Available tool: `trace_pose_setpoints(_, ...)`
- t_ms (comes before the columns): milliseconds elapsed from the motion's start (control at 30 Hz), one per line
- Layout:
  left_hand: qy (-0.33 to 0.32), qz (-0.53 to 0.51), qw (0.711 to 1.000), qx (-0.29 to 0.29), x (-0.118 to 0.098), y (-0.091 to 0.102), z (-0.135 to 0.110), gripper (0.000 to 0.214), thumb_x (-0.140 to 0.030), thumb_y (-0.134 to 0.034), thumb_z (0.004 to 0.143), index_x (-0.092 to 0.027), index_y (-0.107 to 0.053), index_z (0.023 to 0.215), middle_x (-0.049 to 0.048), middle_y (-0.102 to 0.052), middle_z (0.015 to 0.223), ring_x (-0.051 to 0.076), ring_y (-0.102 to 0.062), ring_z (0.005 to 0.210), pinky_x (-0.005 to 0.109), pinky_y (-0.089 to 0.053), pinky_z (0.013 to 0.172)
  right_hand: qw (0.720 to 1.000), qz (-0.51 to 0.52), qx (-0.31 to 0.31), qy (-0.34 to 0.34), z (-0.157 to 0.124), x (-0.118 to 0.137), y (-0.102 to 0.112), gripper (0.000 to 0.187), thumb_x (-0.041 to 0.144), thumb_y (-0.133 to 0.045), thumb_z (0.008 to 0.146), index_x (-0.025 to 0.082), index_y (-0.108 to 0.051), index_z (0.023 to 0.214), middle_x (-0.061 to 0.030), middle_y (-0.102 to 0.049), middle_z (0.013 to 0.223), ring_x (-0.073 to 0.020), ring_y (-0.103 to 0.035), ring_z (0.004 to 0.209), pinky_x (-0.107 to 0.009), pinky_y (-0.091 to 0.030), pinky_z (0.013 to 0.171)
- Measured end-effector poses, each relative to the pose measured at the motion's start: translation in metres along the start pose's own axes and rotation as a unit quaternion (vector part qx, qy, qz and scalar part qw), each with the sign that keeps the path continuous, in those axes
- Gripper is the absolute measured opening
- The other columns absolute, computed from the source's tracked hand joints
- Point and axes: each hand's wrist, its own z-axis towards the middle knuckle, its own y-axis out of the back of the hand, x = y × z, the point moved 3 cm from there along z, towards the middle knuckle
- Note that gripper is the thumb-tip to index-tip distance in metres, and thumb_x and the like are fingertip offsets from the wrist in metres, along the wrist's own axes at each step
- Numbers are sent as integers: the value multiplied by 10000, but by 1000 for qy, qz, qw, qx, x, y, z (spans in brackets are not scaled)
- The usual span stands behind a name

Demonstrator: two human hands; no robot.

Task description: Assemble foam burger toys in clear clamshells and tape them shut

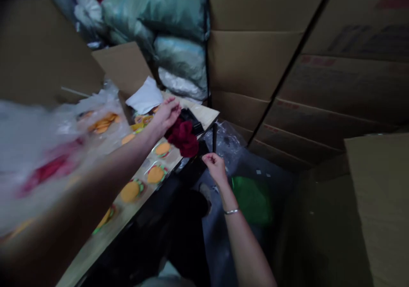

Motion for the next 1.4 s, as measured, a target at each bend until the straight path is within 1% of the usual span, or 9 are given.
trace_pose_setpoints(100,-12,-175,982,72,-35,39,-48,168,-74,-531,805,-153,-489,947,-73,-503,652,47,-549,578,193,-425,652,982,113,96,-114,-62,-20,-35,259,406,-742,625,189,-630,711,46,-520,582,-79,-388,495,-218,-302,488)
trace_pose_setpoints(200,25,-144,978,146,-46,92,-132,300,-144,-685,698,-144,-510,942,-76,-547,659,56,-542,562,195,-432,615,934,211,188,-218,-125,-34,-83,258,384,-758,631,188,-607,704,50,-514,602,-54,-357,465,-209,-287,469)
trace_pose_setpoints(300,92,-74,988,97,-25,159,-232,376,-116,-779,598,-150,-538,885,-63,-560,655,61,-534,584,172,-432,590,895,250,249,-275,-167,-42,-124,257,356,-769,628,180,-596,699,57,-495,598,-42,-343,454,-206,-293,470)
trace_pose_setpoints(400,194,-35,980,6,10,217,-330,331,-164,-768,656,-175,-527,882,-53,-570,694,64,-526,618,164,-426,591,890,238,264,-286,-181,-47,-149,255,349,-770,624,178,-599,705,61,-488,588,-45,-364,461,-205,-293,468)
trace_pose_setpoints(500,271,-19,960,-64,36,250,-408,284,-223,-725,717,-186,-518,909,-44,-566,708,82,-530,637,189,-438,610,910,186,247,-277,-182,-51,-161,276,376,-763,614,171,-597,695,58,-496,586,-51,-377,467,-206,-281,458)
trace_pose_setpoints(600,282,-7,951,-130,49,264,-453,303,-255,-719,708,-184,-506,912,-35,-576,706,105,-549,649,219,-451,627,942,96,214,-239,-182,-53,-165,307,421,-743,616,162,-588,668,55,-502,570,-59,-367,467,-213,-277,456)
trace_pose_setpoints(767,227,78,948,-210,62,278,-469,284,-274,-711,674,-172,-521,860,-26,-556,705,111,-527,634,221,-437,602,973,-55,173,-142,-183,-54,-162,350,475,-710,617,155,-568,621,53,-502,539,-78,-371,492,-229,-320,504)
trace_pose_setpoints(967,145,236,933,-230,79,298,-464,182,-279,-589,749,-177,-549,894,-7,-554,729,133,-531,641,243,-435,608,970,-160,174,-61,-181,-55,-162,394,524,-667,642,138,-584,633,9,-551,576,-110,-437,543,-250,-365,567)
trace_pose_setpoints(1400,49,441,876,-188,88,299,-468,117,-188,-455,862,-182,-556,920,40,-557,872,166,-543,707,287,-438,648,943,-201,180,-194,-178,-53,-158,451,577,-723,592,190,-526,715,68,-451,479,-76,-342,405,-221,-284,390)
